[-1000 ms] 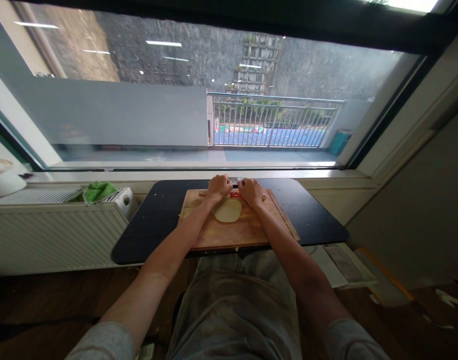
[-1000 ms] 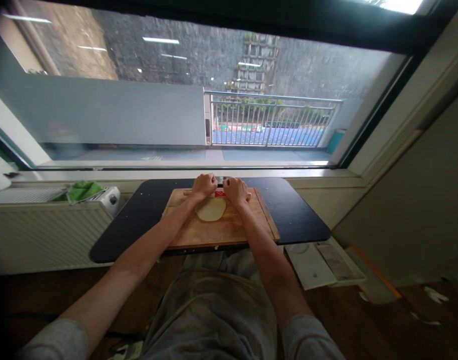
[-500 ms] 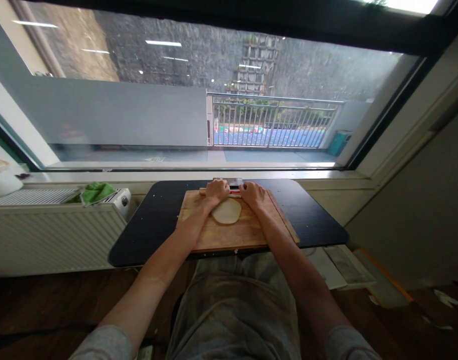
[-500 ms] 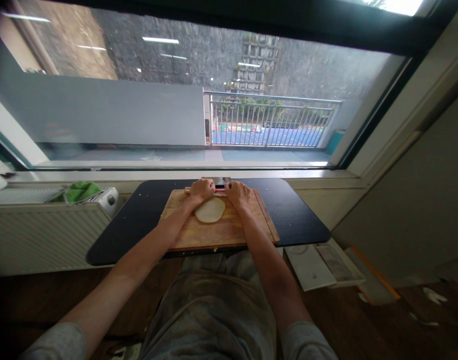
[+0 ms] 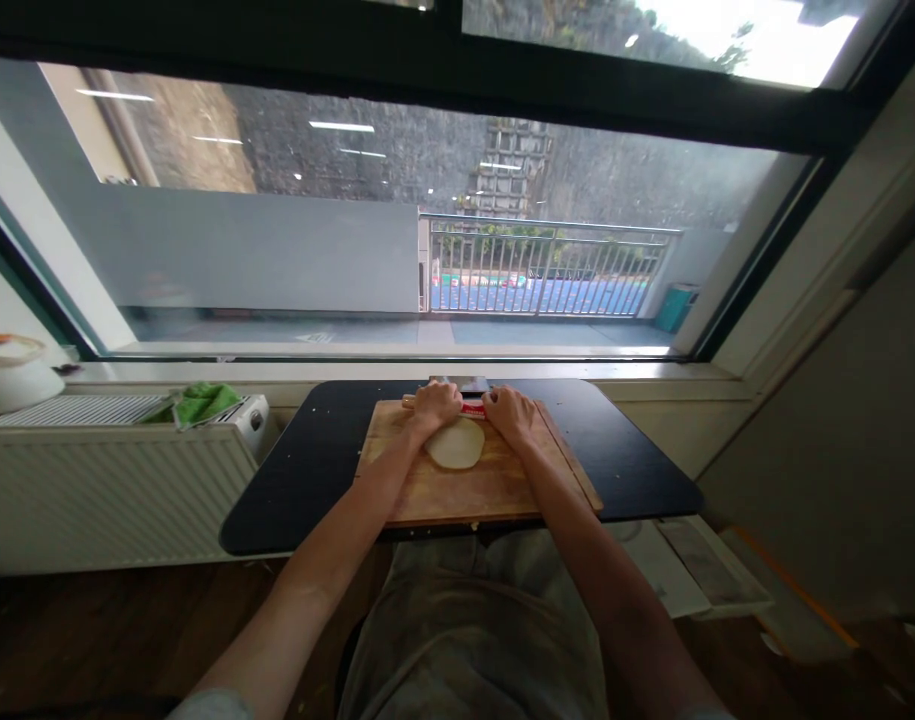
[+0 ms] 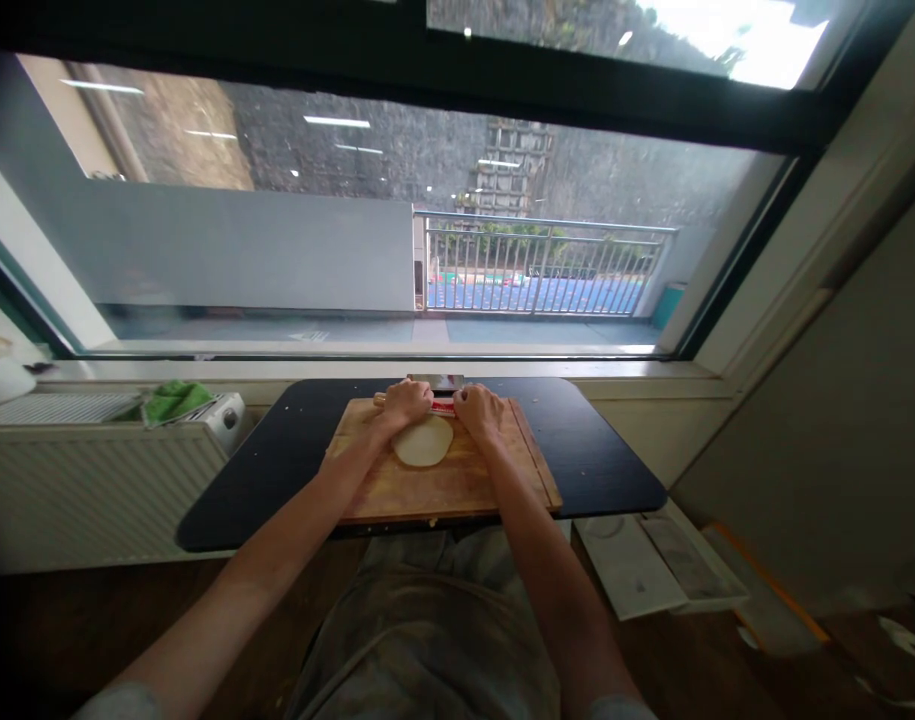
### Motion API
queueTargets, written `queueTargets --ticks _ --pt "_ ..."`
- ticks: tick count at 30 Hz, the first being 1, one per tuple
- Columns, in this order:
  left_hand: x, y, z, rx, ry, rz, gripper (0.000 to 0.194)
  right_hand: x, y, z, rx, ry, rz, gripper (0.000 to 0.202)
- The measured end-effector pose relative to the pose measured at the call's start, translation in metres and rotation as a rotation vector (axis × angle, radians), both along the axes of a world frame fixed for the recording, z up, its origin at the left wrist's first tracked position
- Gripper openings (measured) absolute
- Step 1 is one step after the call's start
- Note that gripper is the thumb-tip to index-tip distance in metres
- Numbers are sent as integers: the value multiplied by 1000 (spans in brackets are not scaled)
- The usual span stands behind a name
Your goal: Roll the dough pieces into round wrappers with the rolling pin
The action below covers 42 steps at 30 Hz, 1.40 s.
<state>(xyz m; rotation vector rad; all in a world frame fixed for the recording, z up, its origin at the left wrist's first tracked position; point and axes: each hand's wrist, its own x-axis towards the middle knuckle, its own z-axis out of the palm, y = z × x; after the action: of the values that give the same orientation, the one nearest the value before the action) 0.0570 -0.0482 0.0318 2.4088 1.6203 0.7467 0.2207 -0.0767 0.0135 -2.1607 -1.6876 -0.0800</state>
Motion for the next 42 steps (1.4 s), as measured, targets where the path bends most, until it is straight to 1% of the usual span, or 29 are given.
queueTargets --ticks 4,8,12,16,19,22,25,27,30,31,33,37,42 --pt "2 -2 2 -16 69 5 45 2 -11 0 21 -48 32 43" --pt "4 -6 0 -29 132 3 45 3 -22 1 22 -75 52 41" --pt "2 -12 -4 -50 195 26 45 0 -36 10 -5 -101 62 37" --pt "-3 -22 -7 -62 242 64 34 -3 -52 23 -60 -104 79 37" --pt "-5 -31 -8 -47 259 77 39 -2 -62 29 -81 -124 119 35" --pt "-8 -41 -11 -29 279 73 40 0 -69 30 -82 -149 162 33" --pt "-18 -49 -15 -5 302 33 37 2 -77 31 -74 -168 173 32" --pt "-29 -53 -15 3 291 -32 34 1 -83 33 -83 -171 194 30" --pt "-49 -53 -12 -15 240 -162 30 0 -89 39 -135 -158 217 29" --pt "-55 -52 -10 -25 220 -191 29 0 -90 41 -155 -155 220 29" --pt "-64 -51 -7 -49 195 -207 28 -1 -92 43 -174 -163 231 30" --pt "-72 -57 -8 -58 244 -136 29 -4 -100 45 -157 -193 230 29" --pt "-79 -80 -18 -19 335 -11 35 -11 -114 44 -160 -217 239 27"
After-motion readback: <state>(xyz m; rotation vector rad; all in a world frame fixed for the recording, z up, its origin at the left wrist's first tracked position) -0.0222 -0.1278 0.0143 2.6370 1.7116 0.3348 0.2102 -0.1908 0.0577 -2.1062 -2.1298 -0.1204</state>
